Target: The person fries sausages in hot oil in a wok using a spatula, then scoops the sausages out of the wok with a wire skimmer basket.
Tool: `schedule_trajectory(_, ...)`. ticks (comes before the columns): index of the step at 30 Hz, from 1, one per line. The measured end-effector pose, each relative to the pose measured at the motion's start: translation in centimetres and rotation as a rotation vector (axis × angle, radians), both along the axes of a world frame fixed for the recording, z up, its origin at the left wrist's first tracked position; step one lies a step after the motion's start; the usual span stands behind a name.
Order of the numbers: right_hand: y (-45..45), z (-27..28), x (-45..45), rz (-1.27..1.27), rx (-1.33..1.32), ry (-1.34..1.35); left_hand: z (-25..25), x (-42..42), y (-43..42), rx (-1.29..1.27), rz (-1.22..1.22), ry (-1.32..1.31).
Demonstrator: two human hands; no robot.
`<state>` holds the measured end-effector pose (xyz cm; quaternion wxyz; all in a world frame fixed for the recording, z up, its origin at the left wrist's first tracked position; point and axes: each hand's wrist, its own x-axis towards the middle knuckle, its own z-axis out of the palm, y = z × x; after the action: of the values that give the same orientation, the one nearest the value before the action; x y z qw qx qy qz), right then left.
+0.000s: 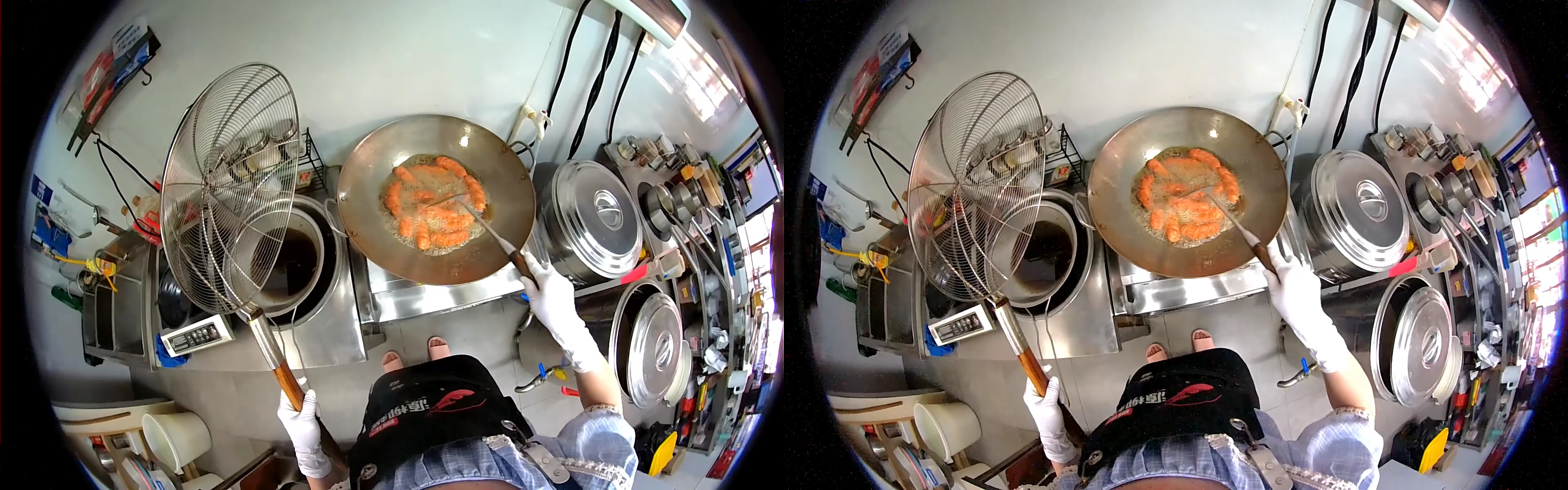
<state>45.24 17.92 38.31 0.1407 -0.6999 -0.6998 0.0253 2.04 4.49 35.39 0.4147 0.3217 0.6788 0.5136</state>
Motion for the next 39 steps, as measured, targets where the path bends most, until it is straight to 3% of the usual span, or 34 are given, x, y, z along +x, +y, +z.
schedule_trajectory(4, 0.1, -2.6, 0.8, 0.029, -0.022, 0.008, -0.3, 0.1, 0.1, 0.033, -0.005, -0.028)
schedule_trajectory(15, 1.2, 0.3, -0.5, 0.065, -0.084, -0.08, 0.0, 0.1, -0.3, 0.033, -0.001, 0.007)
schedule_trajectory(23, 6.7, -6.2, -1.6, 0.045, -0.011, -0.277, 0.1, 0.2, -0.6, 0.036, 0.032, -0.035)
schedule_trajectory(39, -2.3, 1.9, 0.9, -0.083, 0.03, -0.068, -0.6, -0.5, -0.1, 0.031, 0.017, 0.005)
